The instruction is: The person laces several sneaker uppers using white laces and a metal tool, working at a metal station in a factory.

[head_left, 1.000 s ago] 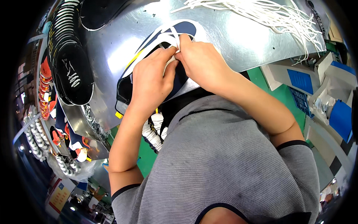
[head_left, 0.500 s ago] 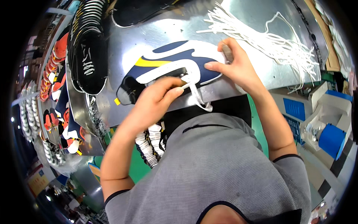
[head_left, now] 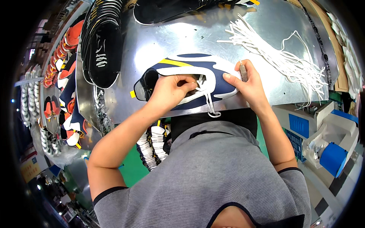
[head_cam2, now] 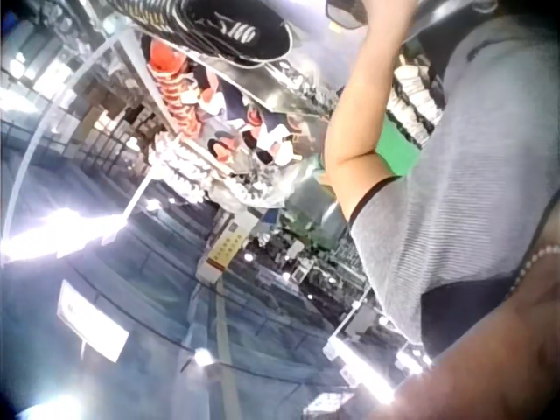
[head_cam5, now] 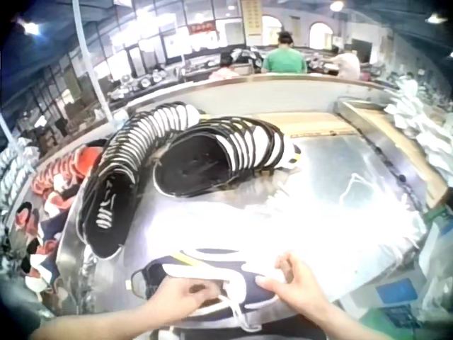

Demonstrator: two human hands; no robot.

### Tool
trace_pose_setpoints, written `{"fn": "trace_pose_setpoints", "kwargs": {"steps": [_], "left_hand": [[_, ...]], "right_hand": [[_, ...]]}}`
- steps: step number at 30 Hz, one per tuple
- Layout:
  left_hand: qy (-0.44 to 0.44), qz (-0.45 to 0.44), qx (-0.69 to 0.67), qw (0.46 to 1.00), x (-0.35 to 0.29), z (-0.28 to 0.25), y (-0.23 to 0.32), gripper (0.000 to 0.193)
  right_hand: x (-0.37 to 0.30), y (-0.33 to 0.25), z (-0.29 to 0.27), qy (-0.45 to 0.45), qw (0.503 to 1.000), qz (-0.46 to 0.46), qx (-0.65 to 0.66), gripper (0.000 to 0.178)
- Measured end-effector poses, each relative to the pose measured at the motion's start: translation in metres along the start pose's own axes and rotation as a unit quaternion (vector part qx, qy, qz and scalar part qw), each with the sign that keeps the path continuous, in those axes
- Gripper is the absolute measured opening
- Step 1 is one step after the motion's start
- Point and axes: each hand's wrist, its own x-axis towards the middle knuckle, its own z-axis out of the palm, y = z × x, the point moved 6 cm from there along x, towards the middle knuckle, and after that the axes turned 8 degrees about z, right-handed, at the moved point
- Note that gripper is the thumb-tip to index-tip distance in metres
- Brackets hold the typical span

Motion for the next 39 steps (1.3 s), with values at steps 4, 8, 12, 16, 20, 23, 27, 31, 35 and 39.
{"fn": "trace_pose_setpoints", "kwargs": {"steps": [4,8,12,16,20,23,27,31,35,39], "left_hand": [[0.0,-0.059,-0.191,0.98,-0.001,0.003,0.01,0.016],[0.039,0.027,-0.131,0.99,0.01,-0.002,0.004,0.015],[0.226,0.222,0.191,0.929,-0.028,-0.06,0.033,0.007],[0.45,0.167,0.191,0.856,-0.085,-0.174,-0.015,0.014],[0.575,-0.011,0.31,0.757,-0.207,-0.312,-0.134,0.022],[0.582,0.015,0.28,0.764,-0.205,-0.304,-0.141,0.022],[0.356,0.188,0.01,0.915,-0.079,-0.129,0.011,0.01],[0.1,0.323,-0.047,0.94,-0.056,-0.059,0.106,0.005],[0.136,0.274,-0.102,0.947,-0.037,-0.059,0.093,0.003],[-0.147,0.454,-0.019,0.878,-0.04,0.0,0.159,0.01]], "right_hand": [[0.003,-0.002,0.001,-0.014,1.0,0.012,-0.017,0.041],[0.009,0.009,0.0,-0.028,0.999,0.022,0.0,0.04],[0.001,0.004,-0.002,-0.025,0.998,0.048,0.013,0.037],[-0.005,-0.003,-0.032,-0.028,0.99,0.06,0.128,0.033],[-0.005,0.004,-0.046,-0.047,0.992,0.059,0.098,0.034],[0.0,0.018,-0.045,-0.066,0.992,0.06,0.091,0.034],[0.006,0.017,-0.048,-0.019,0.996,0.015,-0.091,0.037],[0.006,-0.005,-0.049,0.054,0.972,-0.039,-0.226,0.029],[-0.001,-0.024,-0.052,0.201,0.901,-0.211,-0.321,0.021],[-0.004,-0.033,-0.056,0.041,0.99,-0.089,0.098,0.015]]}}
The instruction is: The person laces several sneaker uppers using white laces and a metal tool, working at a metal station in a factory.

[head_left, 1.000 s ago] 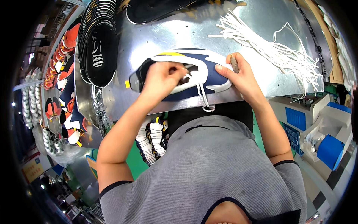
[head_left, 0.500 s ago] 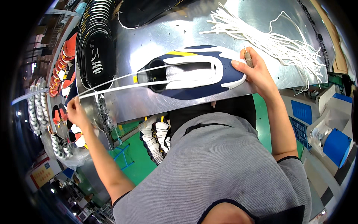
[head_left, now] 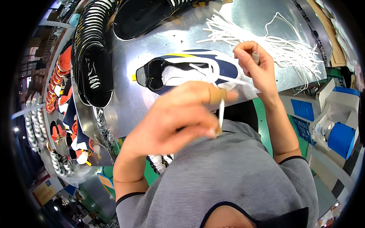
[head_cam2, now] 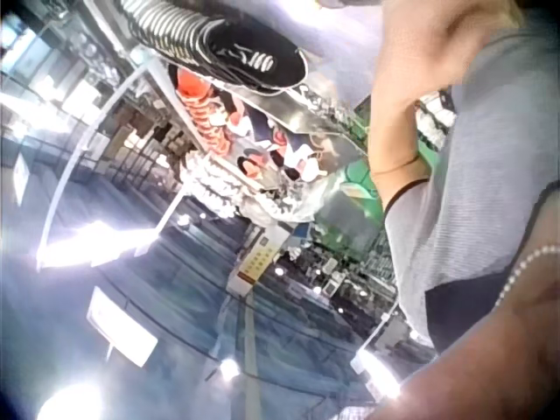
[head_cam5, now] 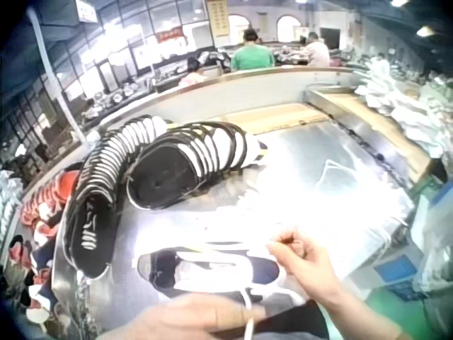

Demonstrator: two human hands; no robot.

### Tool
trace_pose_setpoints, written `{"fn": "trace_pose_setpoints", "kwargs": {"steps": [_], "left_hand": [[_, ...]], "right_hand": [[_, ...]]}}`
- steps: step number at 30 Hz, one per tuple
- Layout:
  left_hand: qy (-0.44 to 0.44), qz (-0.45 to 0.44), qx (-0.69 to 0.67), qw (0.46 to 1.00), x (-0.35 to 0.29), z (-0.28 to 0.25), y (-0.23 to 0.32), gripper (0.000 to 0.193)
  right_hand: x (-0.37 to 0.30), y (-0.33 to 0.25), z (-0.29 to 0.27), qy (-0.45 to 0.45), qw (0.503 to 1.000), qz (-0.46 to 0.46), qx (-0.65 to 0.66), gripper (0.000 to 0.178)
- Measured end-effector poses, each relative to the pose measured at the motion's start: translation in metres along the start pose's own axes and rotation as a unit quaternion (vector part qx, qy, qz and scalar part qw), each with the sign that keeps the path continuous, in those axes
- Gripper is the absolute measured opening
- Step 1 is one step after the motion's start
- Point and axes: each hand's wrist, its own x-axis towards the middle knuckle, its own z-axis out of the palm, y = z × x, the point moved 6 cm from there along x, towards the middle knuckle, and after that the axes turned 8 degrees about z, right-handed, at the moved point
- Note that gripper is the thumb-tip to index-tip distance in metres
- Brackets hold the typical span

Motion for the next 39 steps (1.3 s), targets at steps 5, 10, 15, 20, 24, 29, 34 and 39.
{"fn": "trace_pose_setpoints", "kwargs": {"steps": [5,10,15,20,24,29,34,39], "left_hand": [[0.212,-0.14,0.161,0.954,-0.021,-0.038,-0.056,0.006],[0.216,-0.137,0.2,0.946,-0.002,-0.017,-0.067,0.012],[0.164,-0.202,0.342,0.903,-0.047,-0.021,-0.06,0.032],[0.186,-0.485,-0.238,0.821,-0.062,0.006,-0.125,0.058],[0.239,-0.491,-0.247,0.801,-0.049,0.019,-0.142,0.049],[0.352,-0.401,-0.15,0.832,-0.043,0.02,-0.124,0.032],[0.362,-0.371,-0.083,0.851,-0.047,0.023,-0.125,0.034],[0.359,-0.353,-0.073,0.861,-0.048,0.023,-0.122,0.035]], "right_hand": [[-0.011,-0.022,0.014,-0.048,0.998,0.028,0.041,0.022],[-0.014,0.012,0.06,-0.143,0.986,0.077,0.035,0.011],[-0.004,0.028,0.055,-0.1,0.963,0.164,0.19,0.011],[0.001,0.038,0.059,-0.049,0.988,0.134,0.055,0.022],[-0.002,0.041,0.053,-0.032,0.992,0.12,-0.036,0.032],[-0.011,0.035,0.049,-0.03,0.99,0.083,-0.112,0.038],[-0.02,0.018,0.049,-0.076,0.985,0.054,-0.148,0.031],[-0.025,0.003,0.039,-0.039,0.986,-0.038,-0.157,0.014]]}}
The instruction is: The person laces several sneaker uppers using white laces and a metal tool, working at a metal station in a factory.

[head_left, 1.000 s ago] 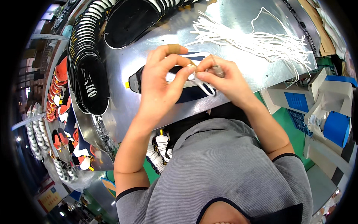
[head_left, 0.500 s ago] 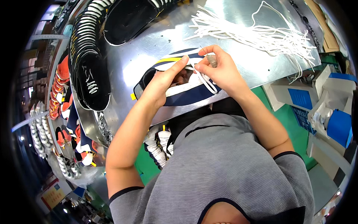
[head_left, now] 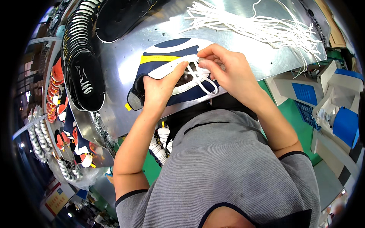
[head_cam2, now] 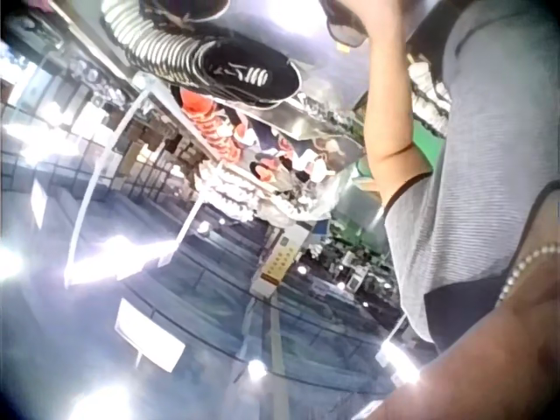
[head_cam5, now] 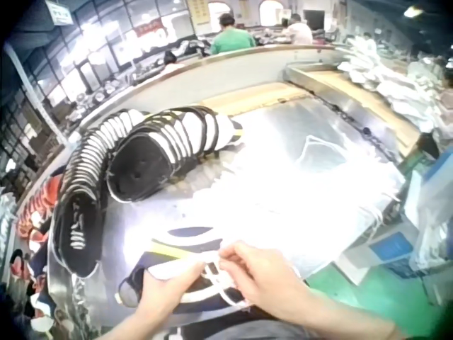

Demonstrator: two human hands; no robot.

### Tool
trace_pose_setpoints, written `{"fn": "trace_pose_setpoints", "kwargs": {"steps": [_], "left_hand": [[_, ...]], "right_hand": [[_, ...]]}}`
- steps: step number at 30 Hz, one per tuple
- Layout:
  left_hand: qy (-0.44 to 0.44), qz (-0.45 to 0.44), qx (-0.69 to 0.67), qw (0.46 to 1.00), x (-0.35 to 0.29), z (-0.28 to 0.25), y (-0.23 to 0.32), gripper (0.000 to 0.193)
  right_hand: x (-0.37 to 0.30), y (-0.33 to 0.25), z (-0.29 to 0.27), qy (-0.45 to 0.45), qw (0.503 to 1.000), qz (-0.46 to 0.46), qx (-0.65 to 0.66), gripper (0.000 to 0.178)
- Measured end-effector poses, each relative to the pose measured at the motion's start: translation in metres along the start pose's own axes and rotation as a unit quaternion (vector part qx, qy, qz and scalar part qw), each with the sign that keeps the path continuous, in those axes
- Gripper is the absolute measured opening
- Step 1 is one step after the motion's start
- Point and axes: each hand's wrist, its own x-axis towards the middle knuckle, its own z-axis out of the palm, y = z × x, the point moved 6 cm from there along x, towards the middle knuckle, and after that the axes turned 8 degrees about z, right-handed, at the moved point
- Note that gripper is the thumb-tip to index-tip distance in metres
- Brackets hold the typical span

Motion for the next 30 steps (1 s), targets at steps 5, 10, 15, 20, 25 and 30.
{"fn": "trace_pose_setpoints", "kwargs": {"steps": [5,10,15,20,25,30], "left_hand": [[0.002,0.021,0.004,1.0,-0.003,0.001,0.003,0.029],[-0.016,0.029,0.011,0.999,-0.01,0.0,0.0,0.016],[0.017,0.062,-0.009,0.998,-0.019,-0.003,-0.004,0.013],[0.019,-0.067,-0.148,0.987,-0.02,-0.012,-0.012,0.01],[-0.007,0.028,-0.092,0.995,-0.03,-0.002,0.001,0.014],[0.004,-0.036,-0.077,0.996,-0.021,-0.005,-0.011,0.016]], "right_hand": [[0.006,0.001,0.002,-0.015,0.997,-0.027,-0.076,0.013],[0.02,-0.006,0.01,-0.079,0.977,-0.01,-0.198,0.014],[0.025,-0.015,0.026,-0.106,0.938,-0.054,-0.325,0.02],[0.021,-0.023,0.023,-0.115,0.935,-0.062,-0.328,0.018],[0.015,-0.03,0.03,-0.148,0.92,-0.056,-0.359,0.013],[0.029,-0.025,0.046,-0.129,0.917,-0.115,-0.359,0.013]]}}
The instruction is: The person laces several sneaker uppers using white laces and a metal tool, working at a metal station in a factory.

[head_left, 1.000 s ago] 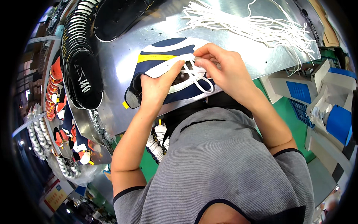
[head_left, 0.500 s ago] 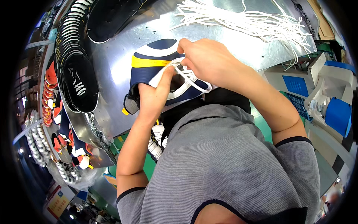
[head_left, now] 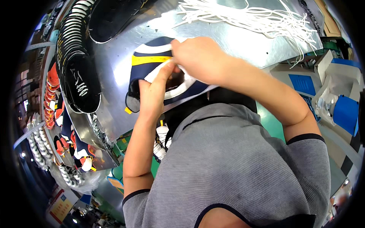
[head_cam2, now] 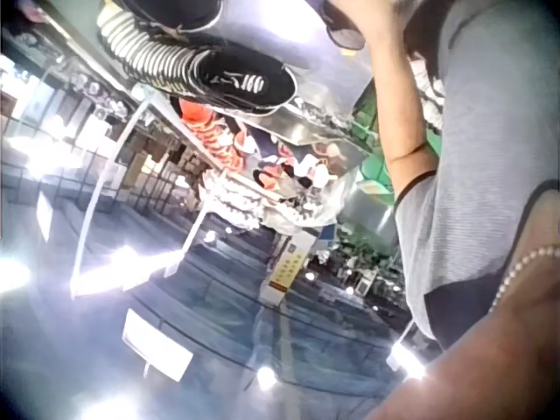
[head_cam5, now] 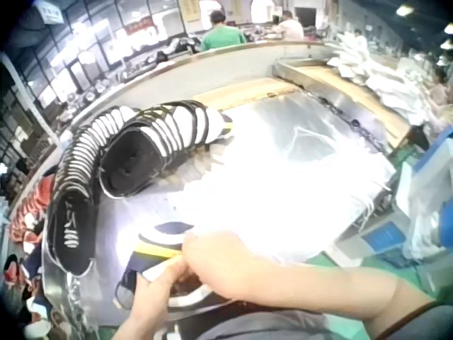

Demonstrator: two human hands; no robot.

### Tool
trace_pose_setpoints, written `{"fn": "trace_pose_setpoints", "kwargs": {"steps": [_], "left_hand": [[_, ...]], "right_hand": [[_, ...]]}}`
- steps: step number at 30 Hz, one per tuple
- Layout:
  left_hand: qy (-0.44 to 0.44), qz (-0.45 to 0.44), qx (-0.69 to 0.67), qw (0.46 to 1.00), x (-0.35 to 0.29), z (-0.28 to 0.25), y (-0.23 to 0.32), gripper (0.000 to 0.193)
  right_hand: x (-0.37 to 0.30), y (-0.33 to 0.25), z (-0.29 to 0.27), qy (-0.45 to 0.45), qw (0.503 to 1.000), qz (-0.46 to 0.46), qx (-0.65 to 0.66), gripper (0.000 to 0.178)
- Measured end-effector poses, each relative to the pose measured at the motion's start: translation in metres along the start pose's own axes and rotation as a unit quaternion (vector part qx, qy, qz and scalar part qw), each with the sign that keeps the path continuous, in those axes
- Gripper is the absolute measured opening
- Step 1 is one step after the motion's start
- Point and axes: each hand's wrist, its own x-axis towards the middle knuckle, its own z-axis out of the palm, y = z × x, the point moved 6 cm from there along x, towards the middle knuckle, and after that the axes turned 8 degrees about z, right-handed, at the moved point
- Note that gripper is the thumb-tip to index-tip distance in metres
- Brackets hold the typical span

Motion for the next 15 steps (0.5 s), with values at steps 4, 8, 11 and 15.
{"fn": "trace_pose_setpoints", "kwargs": {"steps": [4,8,11,15], "left_hand": [[-0.022,-0.059,-0.004,0.998,0.003,-0.009,-0.002,0.024],[-0.038,-0.098,-0.034,0.994,0.008,0.002,0.005,0.032],[0.003,-0.062,0.001,0.998,0.015,-0.003,0.001,0.035],[-0.012,-0.068,0.011,0.998,0.022,0.002,0.002,0.034]], "right_hand": [[-0.003,0.034,-0.037,-0.007,0.996,0.086,0.013,0.019],[-0.001,0.053,-0.001,0.067,0.958,0.083,0.264,0.021],[-0.004,0.046,0.019,0.184,0.964,0.023,0.189,0.02],[-0.004,0.045,0.022,0.182,0.968,0.051,0.163,0.019]]}}
